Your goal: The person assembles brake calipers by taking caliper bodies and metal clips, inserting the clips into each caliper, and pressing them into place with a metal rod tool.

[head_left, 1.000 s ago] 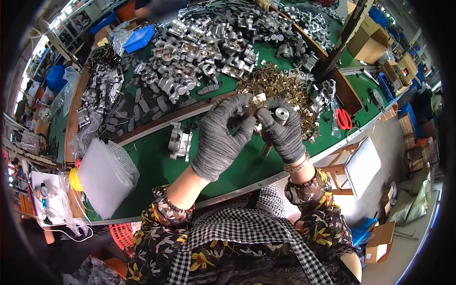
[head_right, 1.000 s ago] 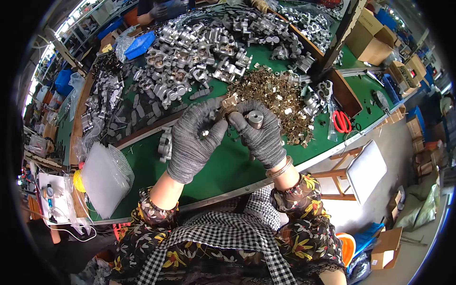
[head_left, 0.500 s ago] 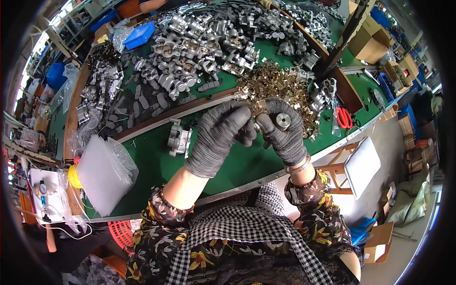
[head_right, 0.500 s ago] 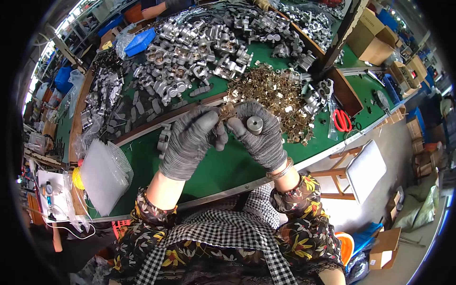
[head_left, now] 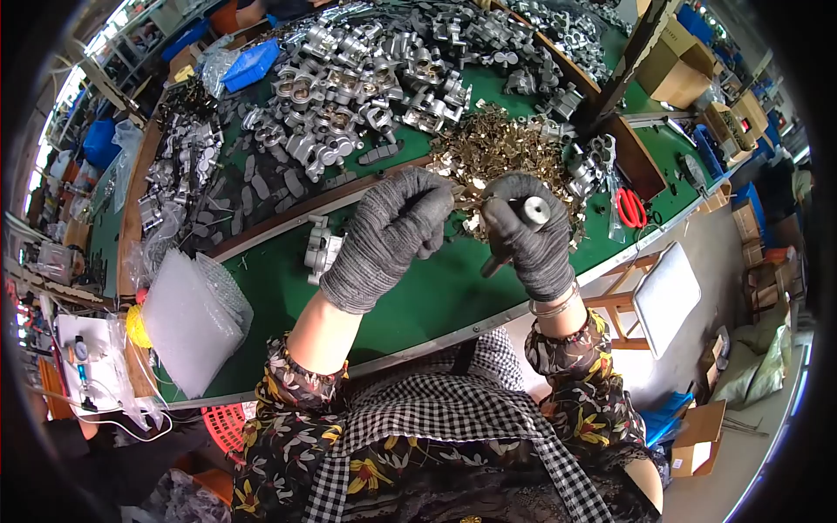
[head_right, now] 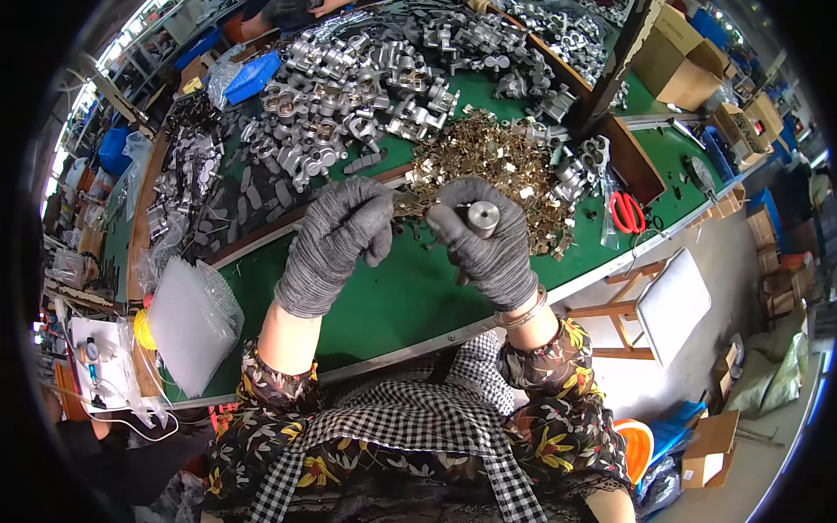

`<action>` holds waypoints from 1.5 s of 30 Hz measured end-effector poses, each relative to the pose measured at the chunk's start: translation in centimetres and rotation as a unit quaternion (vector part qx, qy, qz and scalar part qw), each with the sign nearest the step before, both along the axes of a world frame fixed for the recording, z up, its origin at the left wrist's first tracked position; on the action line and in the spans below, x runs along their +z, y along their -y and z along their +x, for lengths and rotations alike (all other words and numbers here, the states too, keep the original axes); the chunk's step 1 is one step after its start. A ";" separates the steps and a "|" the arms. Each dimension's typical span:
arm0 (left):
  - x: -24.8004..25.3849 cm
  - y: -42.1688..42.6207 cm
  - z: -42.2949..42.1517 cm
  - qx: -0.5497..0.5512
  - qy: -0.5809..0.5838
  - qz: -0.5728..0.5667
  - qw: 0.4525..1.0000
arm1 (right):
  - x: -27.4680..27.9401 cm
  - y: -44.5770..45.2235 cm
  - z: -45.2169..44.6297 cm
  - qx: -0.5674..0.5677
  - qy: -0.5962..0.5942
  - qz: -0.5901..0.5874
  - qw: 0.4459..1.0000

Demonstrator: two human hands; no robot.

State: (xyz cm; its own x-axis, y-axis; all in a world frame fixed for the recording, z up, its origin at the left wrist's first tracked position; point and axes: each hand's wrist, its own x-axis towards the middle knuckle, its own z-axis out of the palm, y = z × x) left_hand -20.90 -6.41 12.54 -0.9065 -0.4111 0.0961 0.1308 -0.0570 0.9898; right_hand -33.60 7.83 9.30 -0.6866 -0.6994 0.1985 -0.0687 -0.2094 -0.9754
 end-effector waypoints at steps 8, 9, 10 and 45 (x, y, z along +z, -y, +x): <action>-0.1 0.2 0.4 0.058 -0.009 -0.116 0.992 | -0.2 0.1 -0.1 0.002 0.004 0.011 1.000; -0.2 0.2 0.5 0.056 -0.008 -0.106 0.993 | -0.2 0.0 -0.1 0.012 0.012 0.015 1.000; -0.2 0.2 0.5 0.053 -0.007 -0.095 0.994 | -0.2 -0.1 -0.2 0.022 0.020 0.020 0.999; -2.7 -1.8 -0.4 -0.066 -0.007 0.402 0.913 | 0.4 -0.6 0.3 0.002 0.084 0.022 0.996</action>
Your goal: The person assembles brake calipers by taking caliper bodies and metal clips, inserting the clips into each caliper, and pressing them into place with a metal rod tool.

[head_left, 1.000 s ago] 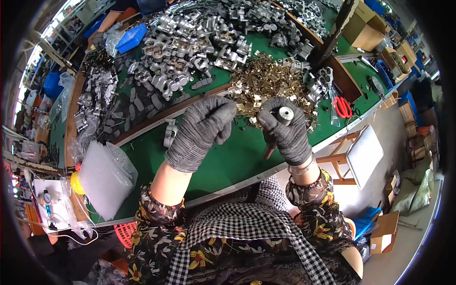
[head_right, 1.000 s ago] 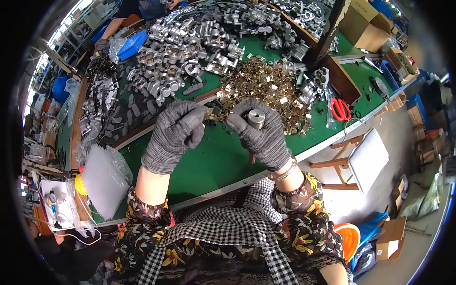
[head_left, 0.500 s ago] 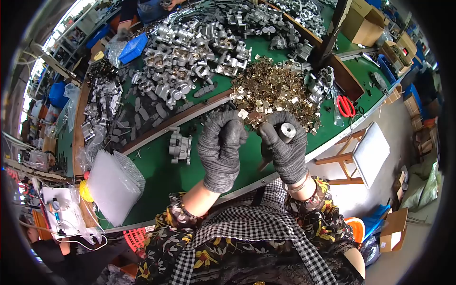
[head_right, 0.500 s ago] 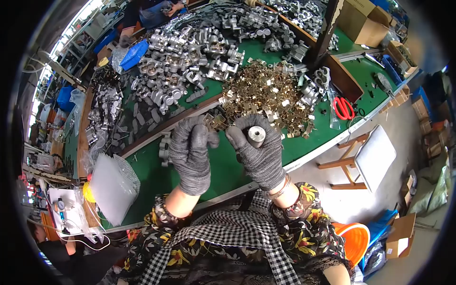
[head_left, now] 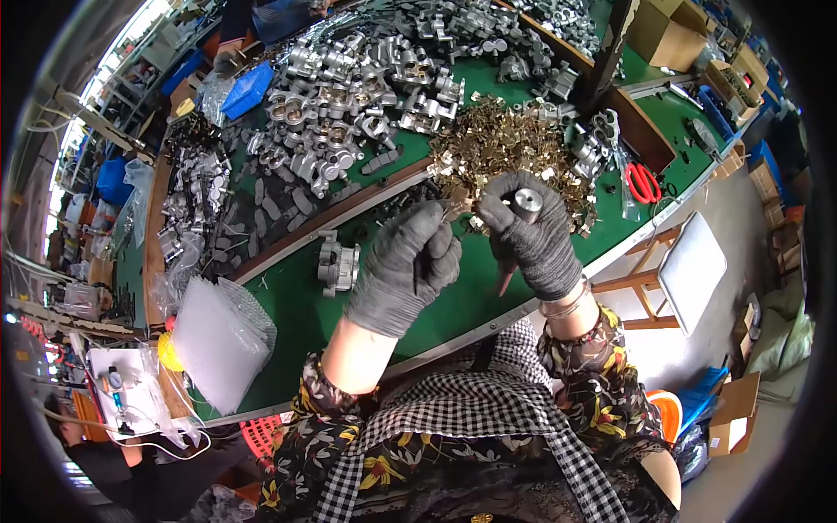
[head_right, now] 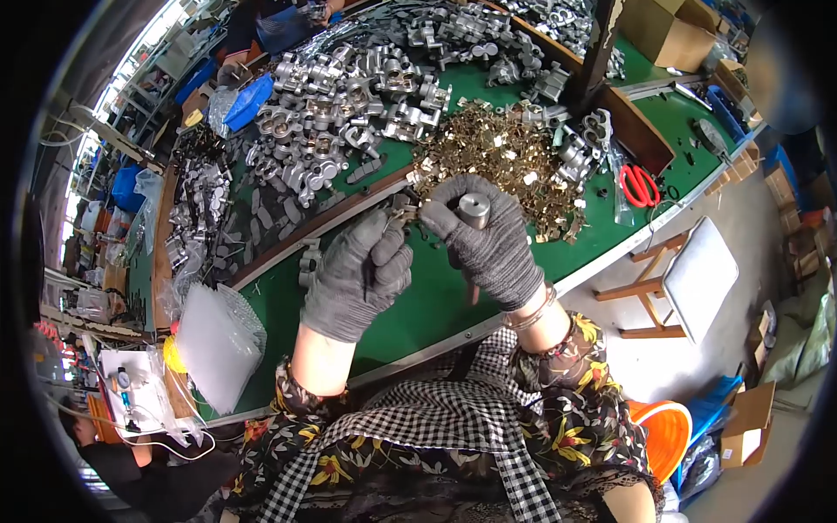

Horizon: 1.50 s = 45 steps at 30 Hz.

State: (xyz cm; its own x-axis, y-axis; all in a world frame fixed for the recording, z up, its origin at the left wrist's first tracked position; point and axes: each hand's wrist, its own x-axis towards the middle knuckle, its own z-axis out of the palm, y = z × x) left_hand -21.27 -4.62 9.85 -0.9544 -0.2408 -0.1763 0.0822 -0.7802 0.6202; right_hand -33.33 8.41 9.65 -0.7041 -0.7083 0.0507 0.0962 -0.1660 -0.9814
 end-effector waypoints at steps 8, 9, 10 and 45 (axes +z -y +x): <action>-1.8 1.3 -0.3 -0.133 -0.012 0.252 0.958 | 1.8 0.5 -1.0 0.013 -0.033 0.050 0.998; -1.7 1.4 -0.4 -0.106 0.010 0.242 0.964 | 1.9 0.5 -1.2 0.019 -0.033 0.056 0.998; -1.6 1.4 -0.4 -0.097 0.016 0.227 0.969 | 2.0 0.5 -1.2 0.024 -0.031 0.062 0.997; 1.6 0.1 0.1 0.080 0.127 -0.332 0.931 | -3.0 1.8 -1.9 0.271 0.523 -0.118 0.799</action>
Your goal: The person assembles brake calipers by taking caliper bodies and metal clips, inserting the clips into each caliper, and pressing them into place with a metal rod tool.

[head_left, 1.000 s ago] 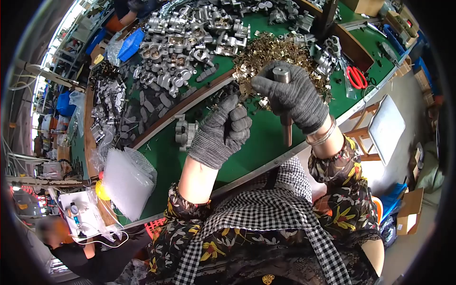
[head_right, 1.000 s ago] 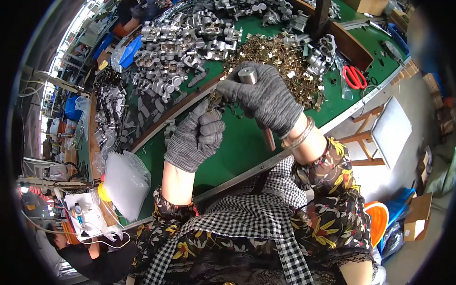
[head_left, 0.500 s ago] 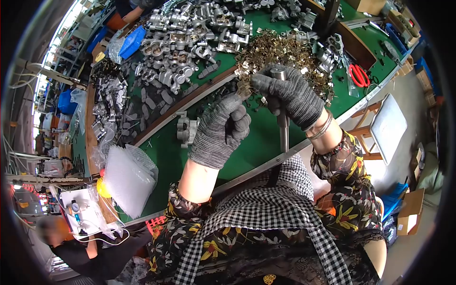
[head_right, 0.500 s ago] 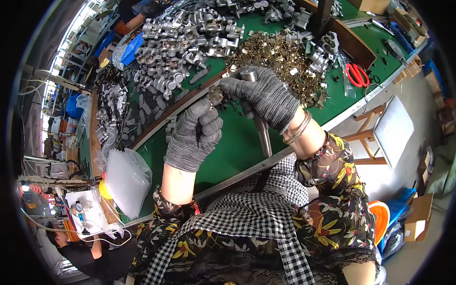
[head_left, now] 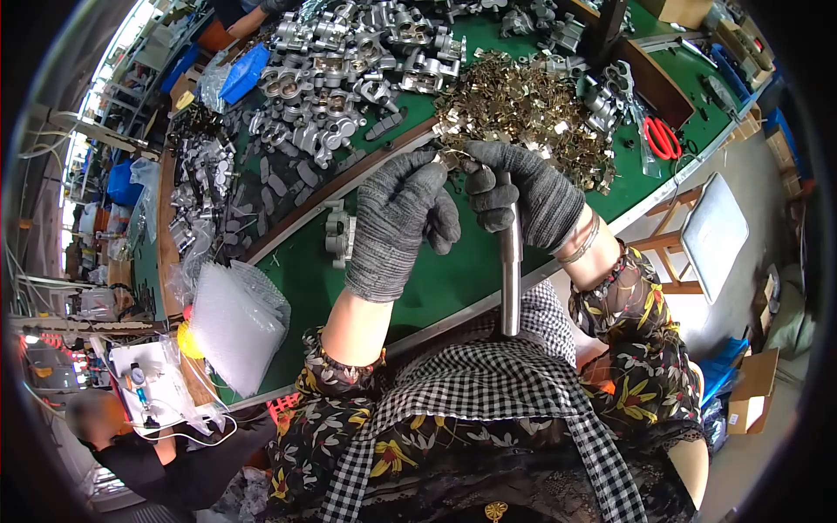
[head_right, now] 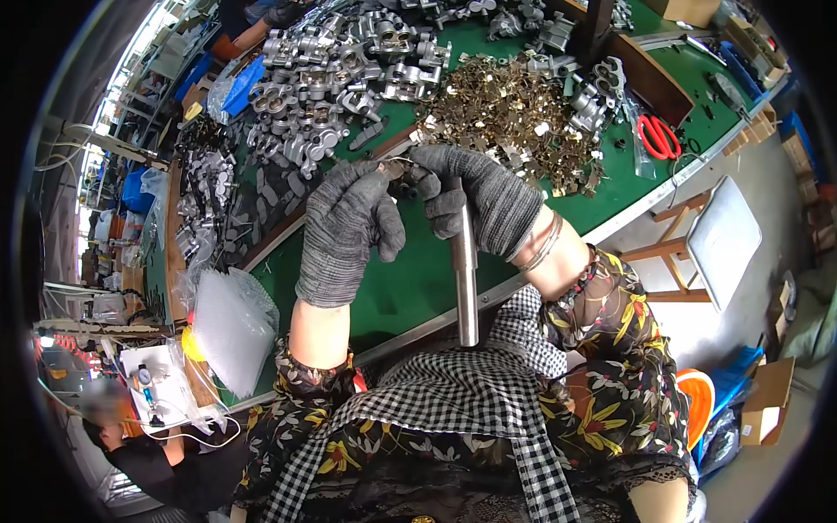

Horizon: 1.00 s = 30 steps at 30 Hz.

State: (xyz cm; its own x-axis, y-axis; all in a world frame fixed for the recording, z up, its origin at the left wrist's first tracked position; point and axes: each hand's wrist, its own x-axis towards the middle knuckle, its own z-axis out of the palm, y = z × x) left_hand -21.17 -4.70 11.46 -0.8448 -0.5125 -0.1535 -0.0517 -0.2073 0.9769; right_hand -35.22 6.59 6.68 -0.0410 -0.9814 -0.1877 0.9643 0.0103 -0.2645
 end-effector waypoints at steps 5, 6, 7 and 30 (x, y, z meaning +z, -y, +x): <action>0.4 0.7 0.1 -0.012 0.011 -0.046 0.999 | -0.1 0.3 0.4 -0.019 -0.033 0.025 0.999; 0.4 0.8 0.1 -0.012 0.010 -0.048 0.999 | 0.0 0.2 0.5 -0.032 -0.068 0.034 0.997; 0.3 0.9 0.1 -0.013 0.009 -0.050 0.999 | 0.0 0.1 0.6 -0.044 -0.104 0.043 0.993; -1.6 -1.3 -0.8 0.066 -0.068 -0.161 0.982 | 1.4 -0.2 1.9 -0.288 -0.582 0.042 0.759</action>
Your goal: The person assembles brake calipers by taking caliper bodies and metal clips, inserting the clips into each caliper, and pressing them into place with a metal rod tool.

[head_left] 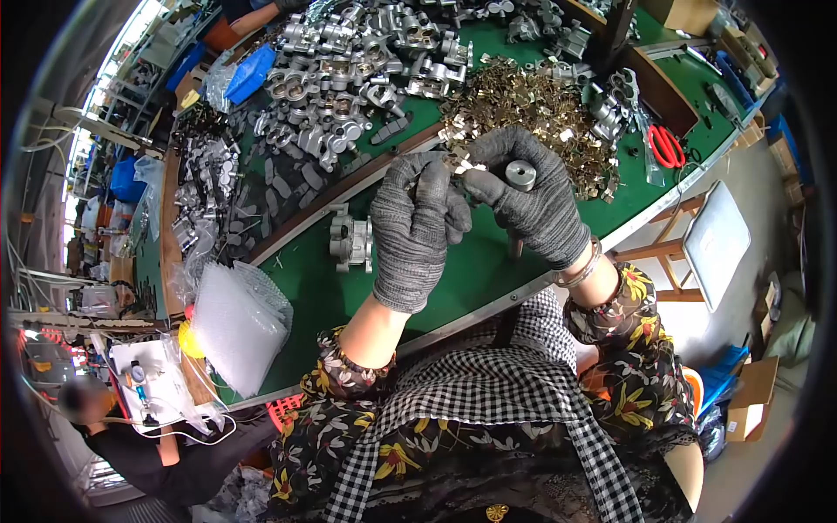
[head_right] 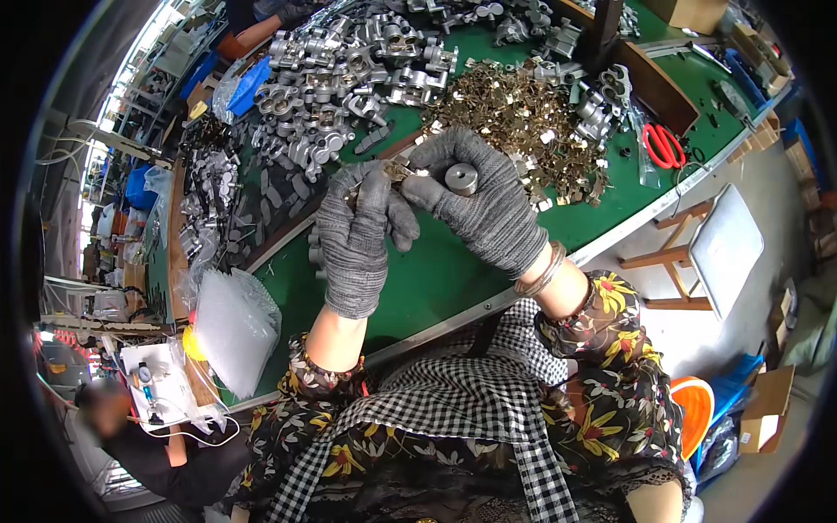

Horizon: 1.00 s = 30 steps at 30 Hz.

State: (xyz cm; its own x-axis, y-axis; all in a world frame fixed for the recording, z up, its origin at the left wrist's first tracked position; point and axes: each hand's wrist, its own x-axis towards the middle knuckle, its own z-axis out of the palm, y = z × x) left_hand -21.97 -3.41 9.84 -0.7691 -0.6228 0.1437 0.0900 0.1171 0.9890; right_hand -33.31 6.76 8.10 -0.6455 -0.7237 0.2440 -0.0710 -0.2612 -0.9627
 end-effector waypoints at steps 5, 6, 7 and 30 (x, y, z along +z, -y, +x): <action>0.6 1.5 0.5 0.012 0.000 -0.010 1.000 | 0.8 -1.2 -2.2 0.032 0.101 0.016 0.994; 0.6 1.9 0.6 0.013 0.001 -0.010 1.000 | 0.3 -1.2 -2.6 0.019 0.090 -0.002 0.996; 0.5 2.4 0.7 0.014 0.001 -0.010 1.000 | 0.0 -1.2 -2.8 0.005 0.079 -0.019 0.997; -2.7 2.4 5.5 0.103 -0.044 -0.240 0.964 | 2.9 0.1 2.3 0.130 0.042 0.142 0.980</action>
State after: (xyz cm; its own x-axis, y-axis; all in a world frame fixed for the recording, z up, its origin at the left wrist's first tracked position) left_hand -16.51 -5.78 7.11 -0.6074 -0.6065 0.5130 0.0966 0.5846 0.8055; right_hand -31.05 6.66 11.04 -0.4393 -0.8975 -0.0381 0.0456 0.0201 -0.9988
